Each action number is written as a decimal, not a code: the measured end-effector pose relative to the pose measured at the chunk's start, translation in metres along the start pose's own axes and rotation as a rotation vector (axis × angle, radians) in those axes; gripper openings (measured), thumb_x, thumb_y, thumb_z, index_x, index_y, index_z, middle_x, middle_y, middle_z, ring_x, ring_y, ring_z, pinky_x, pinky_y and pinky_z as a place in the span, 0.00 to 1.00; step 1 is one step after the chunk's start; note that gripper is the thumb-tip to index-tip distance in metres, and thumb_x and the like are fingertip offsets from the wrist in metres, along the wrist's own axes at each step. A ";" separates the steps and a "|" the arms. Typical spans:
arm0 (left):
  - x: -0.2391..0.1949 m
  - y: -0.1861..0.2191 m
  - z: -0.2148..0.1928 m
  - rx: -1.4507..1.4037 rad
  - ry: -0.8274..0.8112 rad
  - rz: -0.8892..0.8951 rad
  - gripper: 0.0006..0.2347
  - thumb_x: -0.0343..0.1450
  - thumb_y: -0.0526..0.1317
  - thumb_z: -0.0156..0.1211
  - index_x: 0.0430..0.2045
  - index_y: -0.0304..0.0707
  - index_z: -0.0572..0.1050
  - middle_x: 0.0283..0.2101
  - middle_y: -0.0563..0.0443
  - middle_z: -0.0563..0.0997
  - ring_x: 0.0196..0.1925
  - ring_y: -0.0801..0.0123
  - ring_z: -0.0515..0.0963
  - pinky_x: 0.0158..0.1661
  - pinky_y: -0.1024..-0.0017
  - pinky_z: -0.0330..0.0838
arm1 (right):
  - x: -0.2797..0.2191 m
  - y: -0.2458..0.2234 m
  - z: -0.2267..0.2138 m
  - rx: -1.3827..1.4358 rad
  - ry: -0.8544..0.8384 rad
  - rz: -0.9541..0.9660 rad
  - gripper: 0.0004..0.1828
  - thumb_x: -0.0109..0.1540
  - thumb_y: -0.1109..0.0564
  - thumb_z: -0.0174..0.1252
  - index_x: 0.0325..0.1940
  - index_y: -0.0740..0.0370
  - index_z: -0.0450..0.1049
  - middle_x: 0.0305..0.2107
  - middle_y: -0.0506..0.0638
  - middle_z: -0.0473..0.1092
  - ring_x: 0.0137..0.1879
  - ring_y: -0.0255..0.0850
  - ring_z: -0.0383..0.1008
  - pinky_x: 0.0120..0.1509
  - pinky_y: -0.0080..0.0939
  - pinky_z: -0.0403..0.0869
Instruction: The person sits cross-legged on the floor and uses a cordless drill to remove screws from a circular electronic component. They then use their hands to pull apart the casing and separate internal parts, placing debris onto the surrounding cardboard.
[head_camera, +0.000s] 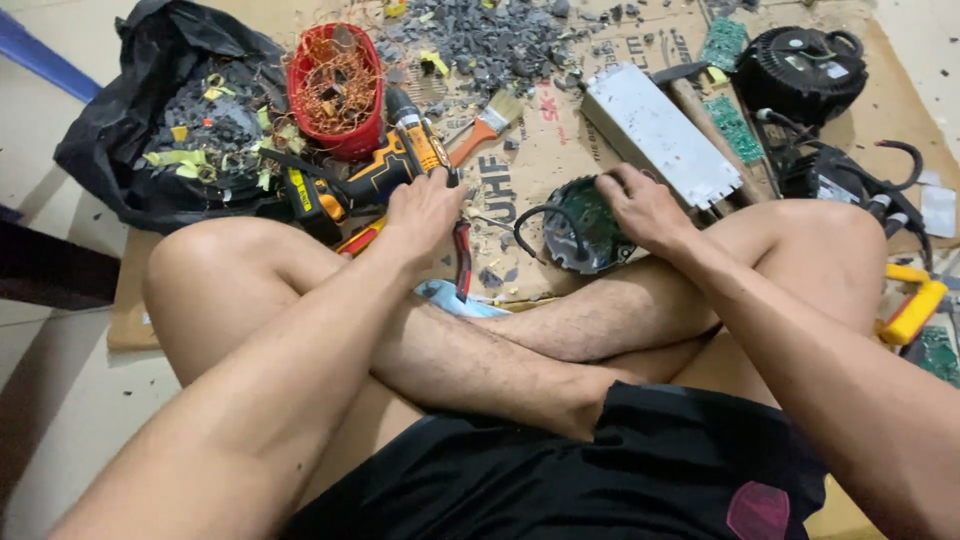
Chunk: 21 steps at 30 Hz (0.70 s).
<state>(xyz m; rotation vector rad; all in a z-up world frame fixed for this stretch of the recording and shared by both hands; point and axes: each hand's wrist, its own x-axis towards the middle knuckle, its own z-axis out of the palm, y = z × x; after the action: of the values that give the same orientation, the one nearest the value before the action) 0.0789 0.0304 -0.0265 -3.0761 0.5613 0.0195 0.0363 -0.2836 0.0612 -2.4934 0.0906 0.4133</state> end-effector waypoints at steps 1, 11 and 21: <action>0.000 0.002 0.003 -0.001 0.002 0.007 0.12 0.72 0.35 0.51 0.44 0.57 0.77 0.44 0.45 0.74 0.47 0.48 0.81 0.41 0.52 0.78 | -0.002 0.000 0.001 0.001 0.005 0.005 0.32 0.70 0.33 0.38 0.69 0.52 0.65 0.57 0.70 0.69 0.66 0.69 0.65 0.71 0.70 0.61; -0.054 0.068 -0.099 -0.668 -0.042 -0.203 0.16 0.67 0.48 0.46 0.37 0.37 0.74 0.40 0.27 0.80 0.47 0.33 0.81 0.47 0.40 0.72 | 0.033 0.021 0.025 -0.049 0.101 0.063 0.35 0.71 0.30 0.37 0.65 0.58 0.70 0.54 0.73 0.70 0.63 0.71 0.67 0.69 0.69 0.64; -0.090 0.109 -0.122 -0.798 -0.350 -0.220 0.19 0.68 0.49 0.45 0.43 0.42 0.80 0.47 0.28 0.82 0.58 0.35 0.77 0.56 0.42 0.70 | 0.020 0.006 0.024 -0.089 0.100 0.032 0.29 0.72 0.36 0.42 0.62 0.57 0.75 0.49 0.71 0.74 0.60 0.69 0.71 0.64 0.68 0.68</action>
<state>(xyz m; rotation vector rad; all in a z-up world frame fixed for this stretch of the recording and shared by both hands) -0.0426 -0.0416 0.0960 -3.7047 0.2190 0.9829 0.0476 -0.2745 0.0336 -2.6036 0.1556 0.3112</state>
